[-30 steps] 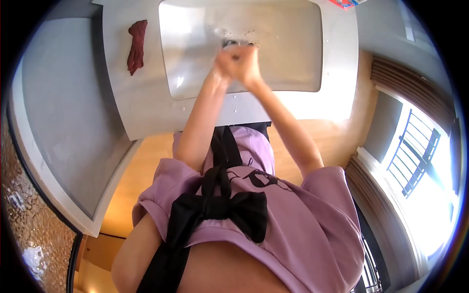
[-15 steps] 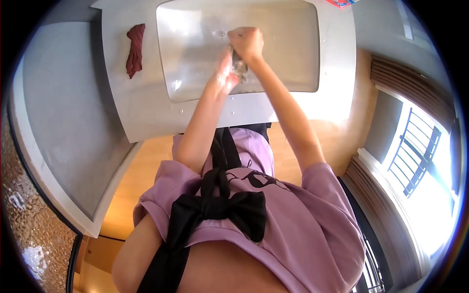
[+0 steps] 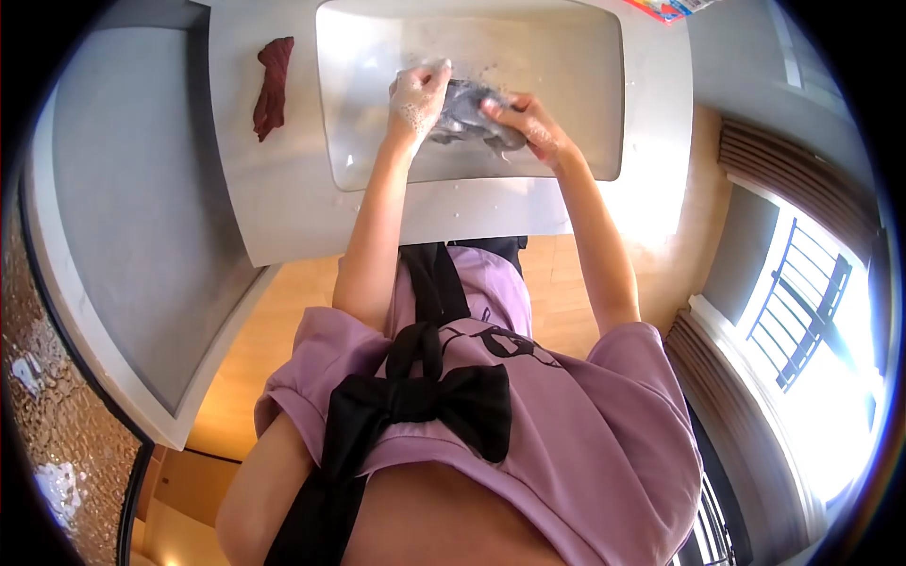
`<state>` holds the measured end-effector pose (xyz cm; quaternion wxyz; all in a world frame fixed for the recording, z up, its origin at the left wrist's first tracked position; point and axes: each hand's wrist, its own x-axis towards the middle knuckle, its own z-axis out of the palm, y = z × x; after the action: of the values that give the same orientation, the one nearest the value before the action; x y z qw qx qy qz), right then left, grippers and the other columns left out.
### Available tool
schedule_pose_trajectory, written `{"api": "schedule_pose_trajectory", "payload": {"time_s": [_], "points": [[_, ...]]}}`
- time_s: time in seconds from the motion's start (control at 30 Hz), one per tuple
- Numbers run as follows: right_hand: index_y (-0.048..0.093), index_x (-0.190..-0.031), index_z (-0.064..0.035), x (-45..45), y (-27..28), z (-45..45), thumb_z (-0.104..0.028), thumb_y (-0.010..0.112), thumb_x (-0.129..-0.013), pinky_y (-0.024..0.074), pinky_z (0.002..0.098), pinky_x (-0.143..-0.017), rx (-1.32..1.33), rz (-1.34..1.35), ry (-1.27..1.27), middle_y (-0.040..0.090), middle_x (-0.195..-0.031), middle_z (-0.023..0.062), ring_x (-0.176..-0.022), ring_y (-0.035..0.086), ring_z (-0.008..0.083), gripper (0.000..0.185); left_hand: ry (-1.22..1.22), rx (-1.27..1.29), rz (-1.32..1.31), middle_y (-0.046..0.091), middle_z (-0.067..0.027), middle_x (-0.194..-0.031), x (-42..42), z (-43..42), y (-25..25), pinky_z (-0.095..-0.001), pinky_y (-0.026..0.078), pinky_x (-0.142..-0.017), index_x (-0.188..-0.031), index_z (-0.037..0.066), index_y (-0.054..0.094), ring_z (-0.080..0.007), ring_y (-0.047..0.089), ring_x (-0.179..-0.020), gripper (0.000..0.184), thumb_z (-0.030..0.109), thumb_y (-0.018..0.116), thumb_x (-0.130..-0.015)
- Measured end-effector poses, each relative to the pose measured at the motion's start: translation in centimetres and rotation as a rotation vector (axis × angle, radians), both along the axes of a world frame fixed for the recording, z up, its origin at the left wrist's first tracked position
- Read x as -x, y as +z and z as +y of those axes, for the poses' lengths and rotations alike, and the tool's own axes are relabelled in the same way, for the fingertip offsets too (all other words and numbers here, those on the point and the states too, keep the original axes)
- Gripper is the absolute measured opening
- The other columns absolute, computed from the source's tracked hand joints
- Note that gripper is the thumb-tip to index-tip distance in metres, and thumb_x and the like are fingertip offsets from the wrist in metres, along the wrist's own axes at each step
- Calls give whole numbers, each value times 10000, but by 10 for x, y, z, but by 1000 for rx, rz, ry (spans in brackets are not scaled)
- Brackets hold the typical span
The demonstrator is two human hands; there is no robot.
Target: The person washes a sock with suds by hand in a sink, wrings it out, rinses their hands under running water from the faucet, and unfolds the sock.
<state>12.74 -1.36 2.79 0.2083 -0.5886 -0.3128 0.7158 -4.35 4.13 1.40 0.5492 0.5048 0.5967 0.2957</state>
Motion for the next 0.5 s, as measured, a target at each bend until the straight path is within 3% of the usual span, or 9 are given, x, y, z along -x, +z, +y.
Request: {"api": "schedule_pose_trajectory", "payload": {"time_s": [0.07,0.1,0.17,0.2,0.3,0.33,0.37,0.4,0.5], "points": [[612,-761,-3,8,7,3,-288,705,-671,408,206,-554,-248,94,-474,578,-667,17,-590,516,87,313,98,148,-103,474,-17,-499,-6,-6,-6,-291,359,-439,-566,13,523,-104,434,-462,320,274,550,-749],[612,-761,-3,13,3,5,-288,705,-671,408,206,-554,-247,91,-477,578,-667,17,-590,516,87,313,95,150,-104,474,-17,-499,-14,-10,-7,-291,359,-439,-566,13,523,-104,434,-462,320,274,550,-749],[598,-690,7,22,-6,12,-225,702,-677,375,203,-461,-477,-140,-715,544,-582,-6,-484,465,69,254,380,471,-476,515,-29,-562,-27,-17,-14,-287,376,-437,-613,21,544,-129,490,-482,241,228,545,-738],[589,-660,-5,27,-4,11,-188,687,-691,348,193,-452,-375,-115,-800,539,-605,-8,-501,451,53,210,380,507,-519,538,-58,-624,-26,-19,-18,-288,401,-443,-673,22,541,-155,514,-483,196,206,533,-738],[579,-584,-11,43,3,5,-183,673,-700,301,200,-419,-597,-369,-773,507,-547,-19,-488,408,39,227,432,586,-551,575,-45,-704,-19,-18,-33,-270,446,-506,-753,44,557,-143,549,-562,207,238,491,-785],[547,-507,-16,53,13,2,-181,654,-714,273,205,-413,-630,-408,-743,466,-490,-37,-483,380,32,286,399,567,-650,550,-61,-655,-15,-16,-44,-305,441,-460,-678,53,506,-165,541,-572,196,237,503,-745],[535,-488,-21,63,25,-4,-181,642,-715,277,212,-402,-586,-308,-715,433,-429,-13,-430,366,51,298,395,566,-650,550,-61,-655,-5,-17,-54,-305,441,-460,-678,53,506,-165,541,-572,196,237,503,-745],[532,-489,-27,71,16,-7,-171,645,-701,309,229,-399,-823,-365,-569,456,-428,6,-406,392,70,281,200,682,-1015,552,-49,-658,5,-17,-57,-294,446,-484,-716,67,526,-161,536,-556,188,245,489,-764],[490,-452,-70,77,5,-9,-132,623,-670,340,288,-373,-1392,-889,-97,435,-403,49,-347,425,193,262,121,861,-1380,552,-31,-651,-14,-23,-60,-305,449,-556,-711,95,514,-177,537,-583,231,292,433,-799]]}}
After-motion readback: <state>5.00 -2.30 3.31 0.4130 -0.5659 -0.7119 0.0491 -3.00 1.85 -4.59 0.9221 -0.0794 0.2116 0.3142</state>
